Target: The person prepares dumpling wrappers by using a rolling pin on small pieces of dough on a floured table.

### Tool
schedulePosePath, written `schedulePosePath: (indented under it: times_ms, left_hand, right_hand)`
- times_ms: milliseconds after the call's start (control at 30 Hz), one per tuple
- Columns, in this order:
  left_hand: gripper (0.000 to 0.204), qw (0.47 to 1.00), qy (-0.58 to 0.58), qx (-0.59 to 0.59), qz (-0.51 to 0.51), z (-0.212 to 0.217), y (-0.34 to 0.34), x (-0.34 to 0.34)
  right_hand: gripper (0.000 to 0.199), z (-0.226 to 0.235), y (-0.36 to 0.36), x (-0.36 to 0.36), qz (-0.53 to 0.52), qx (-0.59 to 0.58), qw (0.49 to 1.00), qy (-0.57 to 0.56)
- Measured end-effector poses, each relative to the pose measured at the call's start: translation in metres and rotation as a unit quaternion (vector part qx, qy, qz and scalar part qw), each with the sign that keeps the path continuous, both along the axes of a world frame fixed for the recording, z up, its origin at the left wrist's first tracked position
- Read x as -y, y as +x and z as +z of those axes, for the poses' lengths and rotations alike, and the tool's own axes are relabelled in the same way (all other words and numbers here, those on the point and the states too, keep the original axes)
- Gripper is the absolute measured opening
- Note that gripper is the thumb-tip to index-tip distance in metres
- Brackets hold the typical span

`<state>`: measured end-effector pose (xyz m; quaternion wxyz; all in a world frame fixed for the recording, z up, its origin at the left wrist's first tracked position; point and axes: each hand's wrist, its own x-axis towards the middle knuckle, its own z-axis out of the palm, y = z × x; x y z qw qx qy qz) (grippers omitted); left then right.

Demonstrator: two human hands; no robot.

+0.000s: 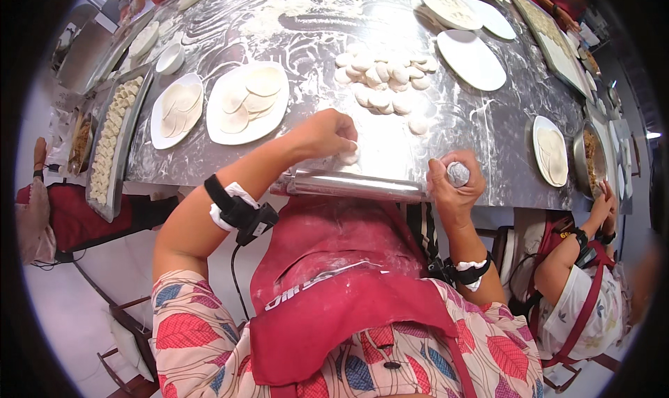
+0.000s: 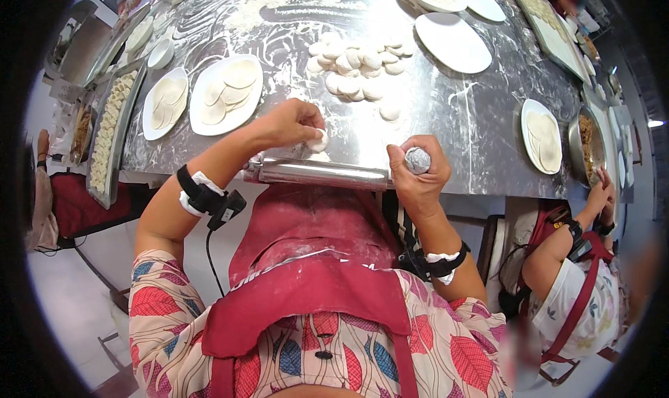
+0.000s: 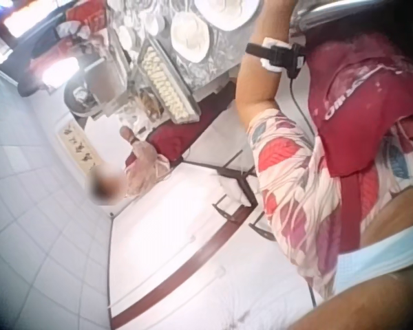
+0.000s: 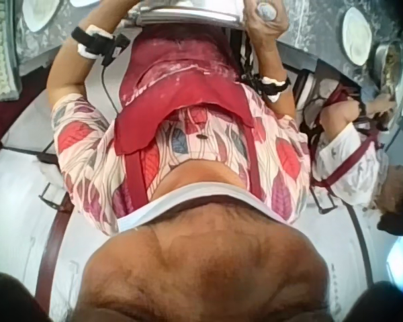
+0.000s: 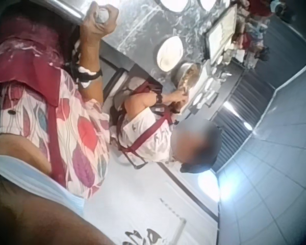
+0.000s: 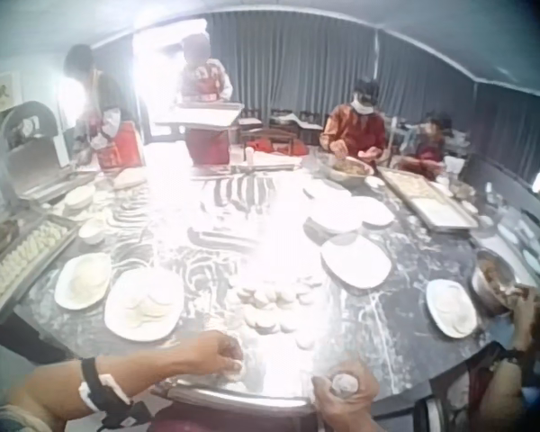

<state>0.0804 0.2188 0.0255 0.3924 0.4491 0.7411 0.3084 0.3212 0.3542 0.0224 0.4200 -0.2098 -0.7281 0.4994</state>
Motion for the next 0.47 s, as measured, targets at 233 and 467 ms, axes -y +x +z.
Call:
schedulePosePath:
  times_ms: [233,467]
  left_hand:
    - [0.016,0.996,0.016,-0.088,-0.004,0.003,0.022,-0.031]
    - [0.016,0.99,0.018,-0.134,-0.036,-0.002,0.019,-0.043]
  right_hand:
    - [0.02,-0.026,-0.038,-0.029,-0.04,-0.007,0.999,0.005]
    - [0.02,-0.024,-0.07,-0.043,-0.033,-0.034,0.998,0.047]
